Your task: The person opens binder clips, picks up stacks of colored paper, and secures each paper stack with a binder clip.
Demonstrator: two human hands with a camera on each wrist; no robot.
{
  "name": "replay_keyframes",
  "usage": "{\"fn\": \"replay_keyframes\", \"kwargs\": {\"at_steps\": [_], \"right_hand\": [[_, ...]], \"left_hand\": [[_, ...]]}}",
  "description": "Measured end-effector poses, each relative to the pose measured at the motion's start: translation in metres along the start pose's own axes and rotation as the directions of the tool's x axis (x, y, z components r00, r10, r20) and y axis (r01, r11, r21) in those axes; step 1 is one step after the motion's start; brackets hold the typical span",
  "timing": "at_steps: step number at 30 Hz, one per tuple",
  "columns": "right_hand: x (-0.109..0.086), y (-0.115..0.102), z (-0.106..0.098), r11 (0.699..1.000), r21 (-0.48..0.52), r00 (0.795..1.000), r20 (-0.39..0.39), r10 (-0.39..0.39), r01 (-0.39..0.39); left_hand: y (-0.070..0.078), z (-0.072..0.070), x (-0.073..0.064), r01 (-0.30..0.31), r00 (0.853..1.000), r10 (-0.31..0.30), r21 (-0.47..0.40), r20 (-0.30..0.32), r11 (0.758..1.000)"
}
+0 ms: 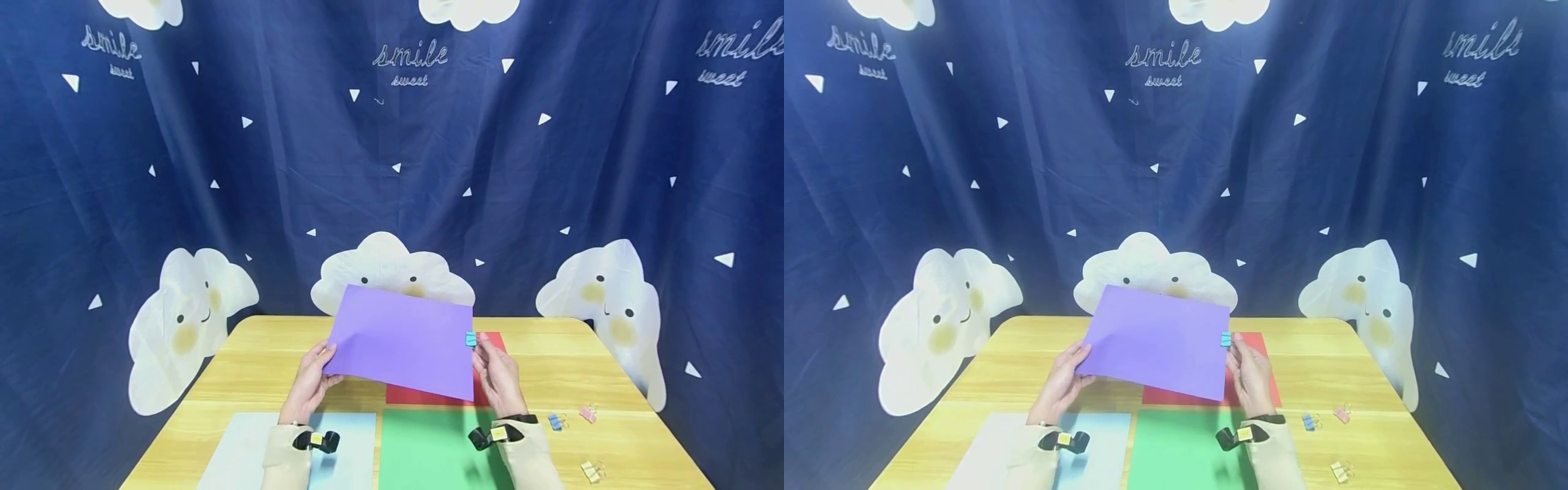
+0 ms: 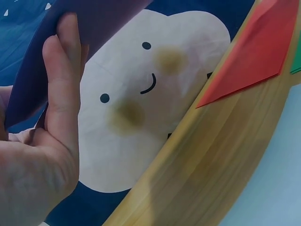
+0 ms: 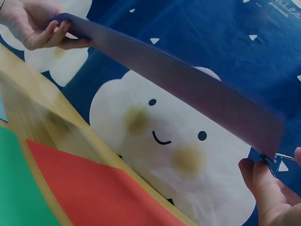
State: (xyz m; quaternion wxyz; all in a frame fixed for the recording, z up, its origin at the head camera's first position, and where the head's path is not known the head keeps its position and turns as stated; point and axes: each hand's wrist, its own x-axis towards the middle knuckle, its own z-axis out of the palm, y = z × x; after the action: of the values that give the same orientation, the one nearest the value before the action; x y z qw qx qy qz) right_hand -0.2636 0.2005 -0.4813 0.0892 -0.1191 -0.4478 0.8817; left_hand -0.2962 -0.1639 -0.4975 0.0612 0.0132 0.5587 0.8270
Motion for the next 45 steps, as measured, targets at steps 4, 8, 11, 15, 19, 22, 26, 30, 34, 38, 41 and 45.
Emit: {"fn": "replay_keyframes", "kwargs": {"at_steps": [4, 8, 11, 15, 19, 22, 26, 30, 34, 38, 41, 45], "right_hand": [[0.000, 0.000, -0.001, 1.000, 0.001, 1.000, 0.005, -0.003, 0.003], [0.000, -0.001, -0.001, 1.000, -0.001, 1.000, 0.008, -0.003, 0.003], [0.000, -0.001, -0.002, 1.000, 0.001, 1.000, 0.001, 0.007, -0.007], [0.000, -0.002, -0.002, 1.000, 0.001, 1.000, -0.008, 0.018, -0.018], [0.000, -0.003, -0.002, 1.000, 0.007, 1.000, -0.001, 0.022, -0.021], [0.000, -0.003, -0.001, 1.000, 0.003, 1.000, 0.000, 0.017, -0.017], [0.001, -0.003, -0.003, 1.000, -0.009, 1.000, -0.003, 0.016, -0.016], [0.003, -0.002, -0.006, 0.999, -0.019, 1.000, -0.005, 0.029, -0.029], [0.005, -0.002, -0.008, 0.999, -0.026, 0.999, -0.007, 0.044, -0.045], [0.006, -0.002, -0.009, 0.998, -0.019, 0.998, 0.005, 0.058, -0.057], [0.006, -0.003, -0.011, 0.997, -0.018, 0.997, 0.014, 0.073, -0.072], [0.008, -0.003, -0.012, 0.996, -0.018, 0.996, 0.031, 0.083, -0.083]], "left_hand": [[-0.001, 0.002, 0.000, 0.013, 1.000, -0.013, 0.002, 0.019, 1.000], [0.000, 0.003, 0.000, 0.017, 0.999, -0.017, 0.007, 0.035, 1.000], [0.000, 0.002, 0.000, 0.021, 0.999, -0.021, 0.015, 0.050, 1.000], [-0.001, 0.000, 0.000, 0.036, 0.996, -0.038, 0.023, 0.082, 0.999], [-0.001, -0.002, 0.000, 0.047, 0.993, -0.049, 0.025, 0.111, 0.999], [0.000, -0.002, -0.001, 0.044, 0.991, -0.048, 0.033, 0.128, 0.999], [0.000, -0.002, -0.002, 0.036, 0.989, -0.042, 0.043, 0.145, 0.998], [0.000, -0.003, -0.003, 0.030, 0.988, -0.038, 0.052, 0.151, 0.998], [-0.001, -0.004, -0.003, 0.043, 0.987, -0.054, 0.077, 0.149, 0.996], [-0.003, -0.005, -0.002, 0.052, 0.986, -0.071, 0.123, 0.149, 0.991], [-0.004, -0.006, 0.000, 0.060, 0.988, -0.080, 0.150, 0.131, 0.987], [-0.004, -0.008, 0.001, 0.065, 0.990, -0.088, 0.196, 0.111, 0.979]]}}
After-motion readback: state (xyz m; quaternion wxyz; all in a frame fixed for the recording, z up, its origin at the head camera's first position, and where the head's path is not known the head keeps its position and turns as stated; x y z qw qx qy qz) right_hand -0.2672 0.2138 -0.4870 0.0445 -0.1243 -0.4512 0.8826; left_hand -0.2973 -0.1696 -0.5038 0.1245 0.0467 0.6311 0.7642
